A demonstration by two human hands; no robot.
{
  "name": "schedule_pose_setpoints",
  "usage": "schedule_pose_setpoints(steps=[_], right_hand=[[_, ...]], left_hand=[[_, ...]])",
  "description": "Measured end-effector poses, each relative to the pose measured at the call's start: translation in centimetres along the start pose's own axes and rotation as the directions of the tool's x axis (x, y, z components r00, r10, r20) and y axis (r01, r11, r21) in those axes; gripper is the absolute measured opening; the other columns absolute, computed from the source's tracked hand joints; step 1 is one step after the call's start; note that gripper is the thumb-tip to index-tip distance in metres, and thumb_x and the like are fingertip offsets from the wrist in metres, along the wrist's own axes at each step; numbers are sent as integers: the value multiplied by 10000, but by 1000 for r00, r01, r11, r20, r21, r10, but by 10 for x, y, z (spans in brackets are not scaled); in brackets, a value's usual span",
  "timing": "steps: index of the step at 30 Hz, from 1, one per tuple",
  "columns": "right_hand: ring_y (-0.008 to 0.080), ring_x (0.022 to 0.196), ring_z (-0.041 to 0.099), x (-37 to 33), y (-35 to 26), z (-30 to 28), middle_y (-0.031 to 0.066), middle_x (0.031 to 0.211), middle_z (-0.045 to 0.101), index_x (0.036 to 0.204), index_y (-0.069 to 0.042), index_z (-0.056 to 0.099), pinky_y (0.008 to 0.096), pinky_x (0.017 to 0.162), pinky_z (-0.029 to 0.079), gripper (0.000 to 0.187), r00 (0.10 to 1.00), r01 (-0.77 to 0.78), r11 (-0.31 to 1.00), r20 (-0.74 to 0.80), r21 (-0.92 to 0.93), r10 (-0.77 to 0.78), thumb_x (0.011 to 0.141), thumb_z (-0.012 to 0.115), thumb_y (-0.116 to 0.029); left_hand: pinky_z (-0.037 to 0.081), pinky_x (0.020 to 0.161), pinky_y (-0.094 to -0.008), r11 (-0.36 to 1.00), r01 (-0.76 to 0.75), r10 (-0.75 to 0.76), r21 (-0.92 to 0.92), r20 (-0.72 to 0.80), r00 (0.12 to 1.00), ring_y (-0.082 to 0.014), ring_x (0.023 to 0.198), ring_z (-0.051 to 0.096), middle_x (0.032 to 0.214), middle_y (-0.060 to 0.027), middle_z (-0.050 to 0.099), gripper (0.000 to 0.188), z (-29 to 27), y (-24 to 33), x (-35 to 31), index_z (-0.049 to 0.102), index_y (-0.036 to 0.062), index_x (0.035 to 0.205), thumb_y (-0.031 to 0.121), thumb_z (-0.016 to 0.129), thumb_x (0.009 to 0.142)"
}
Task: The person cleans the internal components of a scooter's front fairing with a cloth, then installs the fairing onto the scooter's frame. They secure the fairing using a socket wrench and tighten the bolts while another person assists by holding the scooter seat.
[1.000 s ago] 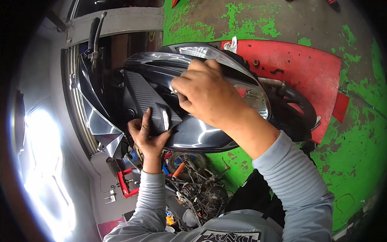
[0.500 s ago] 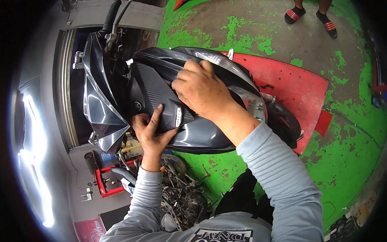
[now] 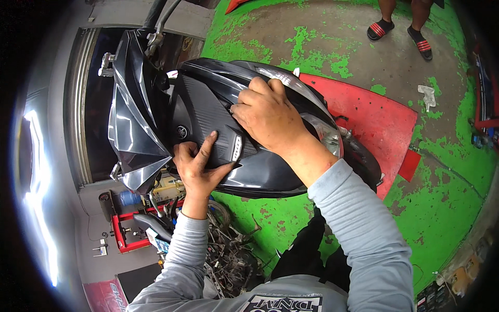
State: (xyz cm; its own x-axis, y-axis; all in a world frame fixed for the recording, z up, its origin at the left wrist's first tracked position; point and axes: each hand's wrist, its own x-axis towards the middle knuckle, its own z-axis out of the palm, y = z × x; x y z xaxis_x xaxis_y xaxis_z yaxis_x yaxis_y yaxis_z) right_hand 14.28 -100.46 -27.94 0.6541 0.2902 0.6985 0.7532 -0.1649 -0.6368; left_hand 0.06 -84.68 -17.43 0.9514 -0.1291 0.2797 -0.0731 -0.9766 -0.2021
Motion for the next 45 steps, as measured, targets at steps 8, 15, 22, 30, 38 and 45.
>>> schedule_pose_setpoints(steps=[8, 15, 22, 30, 38, 45], right_hand=[[206, 998, 548, 3, -1, -3, -13, 885, 627, 872, -104, 743, 388, 906, 416, 96, 999, 38, 999, 18, -1, -38, 816, 730, -180], [214, 992, 546, 6, 0, -2, 0, 918, 613, 893, -94, 722, 386, 888, 435, 111, 993, 95, 994, 71, -46, -91, 808, 733, -164], [237, 1013, 554, 12, -4, -5, 18, 962, 612, 971, -80, 718, 396, 902, 453, 182, 990, 72, 997, 122, -15, -70, 798, 738, -129], [246, 1034, 570, 29, -1, -14, 34, 983, 630, 992, -76, 723, 399, 905, 457, 187, 942, 179, 983, 281, 40, -183, 808, 724, -110], [259, 945, 594, 40, 10, -17, 54, 941, 633, 1021, -45, 735, 383, 864, 481, 258, 890, 307, 947, 323, 94, -321, 773, 776, -108], [245, 960, 576, 37, 12, -14, 41, 940, 616, 1051, -52, 740, 387, 872, 483, 267, 886, 312, 947, 335, 78, -320, 800, 766, -137]], left_hand=[[445, 750, -390, 1000, 12, -12, -24, -2, 1000, -252, 783, 473, 810, -42, 458, 829, -3, 1, 1, 757, 226, 1225, 327, 933, 421], [441, 709, -386, 999, 16, -16, -34, -3, 1000, -247, 781, 483, 821, -41, 461, 843, -4, -1, 1, 755, 246, 1229, 311, 934, 408], [437, 631, -370, 998, 46, -45, -49, 4, 999, -229, 765, 495, 833, -29, 441, 837, -8, 1, 2, 740, 285, 1254, 341, 917, 438], [455, 592, -358, 998, 12, -10, -69, 23, 1000, -185, 702, 571, 825, -18, 484, 835, -17, -3, 2, 701, 306, 1302, 373, 909, 497], [454, 639, -383, 998, -4, 6, -56, 35, 999, -201, 714, 597, 891, -26, 517, 849, -15, -10, -4, 667, 339, 1341, 402, 899, 527], [466, 737, -417, 985, 100, -80, -141, 141, 987, -228, 777, 603, 910, -30, 529, 815, -12, -9, -7, 666, 348, 1338, 415, 895, 558]])
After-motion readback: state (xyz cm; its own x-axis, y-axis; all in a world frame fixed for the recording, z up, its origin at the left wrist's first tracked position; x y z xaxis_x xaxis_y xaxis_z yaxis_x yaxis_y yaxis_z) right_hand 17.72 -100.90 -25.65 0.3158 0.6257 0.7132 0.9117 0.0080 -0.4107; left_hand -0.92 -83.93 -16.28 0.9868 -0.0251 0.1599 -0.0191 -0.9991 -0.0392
